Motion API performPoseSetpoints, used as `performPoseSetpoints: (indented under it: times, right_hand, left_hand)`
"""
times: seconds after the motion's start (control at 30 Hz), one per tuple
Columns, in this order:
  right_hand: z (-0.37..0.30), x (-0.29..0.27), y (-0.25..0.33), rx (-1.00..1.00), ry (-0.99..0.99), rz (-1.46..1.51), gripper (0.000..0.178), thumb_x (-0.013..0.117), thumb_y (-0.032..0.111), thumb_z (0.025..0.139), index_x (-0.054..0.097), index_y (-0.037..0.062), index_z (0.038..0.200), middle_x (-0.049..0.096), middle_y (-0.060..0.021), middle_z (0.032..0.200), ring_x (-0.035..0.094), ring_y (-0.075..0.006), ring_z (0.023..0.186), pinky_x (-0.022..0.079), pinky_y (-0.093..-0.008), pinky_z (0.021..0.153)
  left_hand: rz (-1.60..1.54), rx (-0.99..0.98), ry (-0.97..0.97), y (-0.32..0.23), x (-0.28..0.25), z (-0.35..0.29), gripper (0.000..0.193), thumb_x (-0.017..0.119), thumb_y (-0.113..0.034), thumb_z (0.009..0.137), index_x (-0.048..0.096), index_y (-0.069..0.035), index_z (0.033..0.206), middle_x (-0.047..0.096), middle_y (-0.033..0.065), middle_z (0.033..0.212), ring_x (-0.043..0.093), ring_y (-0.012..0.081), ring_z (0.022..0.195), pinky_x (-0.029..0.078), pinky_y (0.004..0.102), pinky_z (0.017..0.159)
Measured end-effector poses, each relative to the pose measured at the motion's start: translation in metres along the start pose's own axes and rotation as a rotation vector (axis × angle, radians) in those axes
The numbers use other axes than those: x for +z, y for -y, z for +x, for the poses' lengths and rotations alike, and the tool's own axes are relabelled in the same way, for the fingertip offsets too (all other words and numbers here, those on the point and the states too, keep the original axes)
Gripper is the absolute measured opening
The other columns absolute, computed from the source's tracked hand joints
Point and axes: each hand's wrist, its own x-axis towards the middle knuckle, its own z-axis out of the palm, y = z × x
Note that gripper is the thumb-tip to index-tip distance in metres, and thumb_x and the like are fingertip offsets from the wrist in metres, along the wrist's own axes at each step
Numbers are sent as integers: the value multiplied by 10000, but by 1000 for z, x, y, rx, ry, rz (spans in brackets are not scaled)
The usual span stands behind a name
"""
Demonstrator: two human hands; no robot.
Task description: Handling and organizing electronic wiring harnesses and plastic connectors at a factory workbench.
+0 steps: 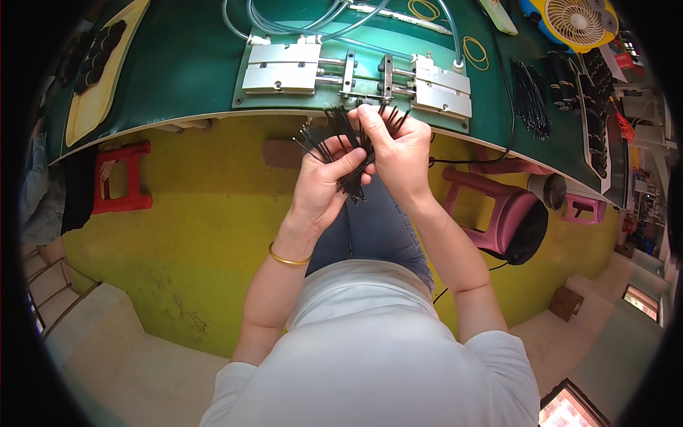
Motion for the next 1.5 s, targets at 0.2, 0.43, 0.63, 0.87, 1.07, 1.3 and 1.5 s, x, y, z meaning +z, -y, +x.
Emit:
performPoseSetpoints:
  times: [0.2,0.43,0.63,0.87,1.07,1.3,1.5]
  right_hand:
    - [1,0,-3,-1,-51,-55,195,539,176,811,614,6,753,532,8,539,405,-16,378,314,-158,325]
    - [3,-2,-4,0,-56,-41,198,549,180,801,616,5,737,530,14,534,399,-10,386,289,-155,329]
    - [5,-3,-5,4,-67,-37,197,555,176,798,611,3,723,531,14,534,393,-9,381,285,-155,329]
    - [5,-2,-9,-37,-87,-6,200,557,177,803,606,4,714,533,11,536,393,-6,384,291,-155,330]
    - [0,0,-3,-38,-44,-30,197,551,173,808,608,1,729,529,20,543,394,-1,397,302,-152,332]
    - [2,0,-6,-32,-70,-66,188,549,163,806,610,-2,737,527,21,546,403,-4,413,303,-153,337]
    - [5,-3,-9,-76,-85,-66,186,556,156,800,611,-3,721,532,16,554,423,-11,441,308,-154,354]
  left_hand:
    - [-22,-8,-36,2,2,-1,67,549,1,763,550,-8,829,577,71,723,576,149,608,494,236,540]
    - [-18,-20,-40,2,2,1,55,549,5,763,546,-8,816,574,72,726,580,156,616,500,249,555]
    - [-25,-19,-34,2,4,1,58,546,-4,770,539,0,827,572,72,735,579,156,620,504,261,580]
    - [-47,2,-57,1,7,-1,72,542,-17,778,527,6,844,569,73,742,577,153,626,504,272,601]
    - [-14,6,-60,-1,6,-5,84,543,-19,776,518,6,853,567,74,757,579,158,626,505,267,592]
    - [1,12,-85,0,5,-4,91,547,-4,767,516,7,851,568,80,769,582,163,626,508,269,590]
    - [-26,10,-64,1,7,-2,92,547,7,762,514,10,849,568,82,772,587,168,643,517,283,609]
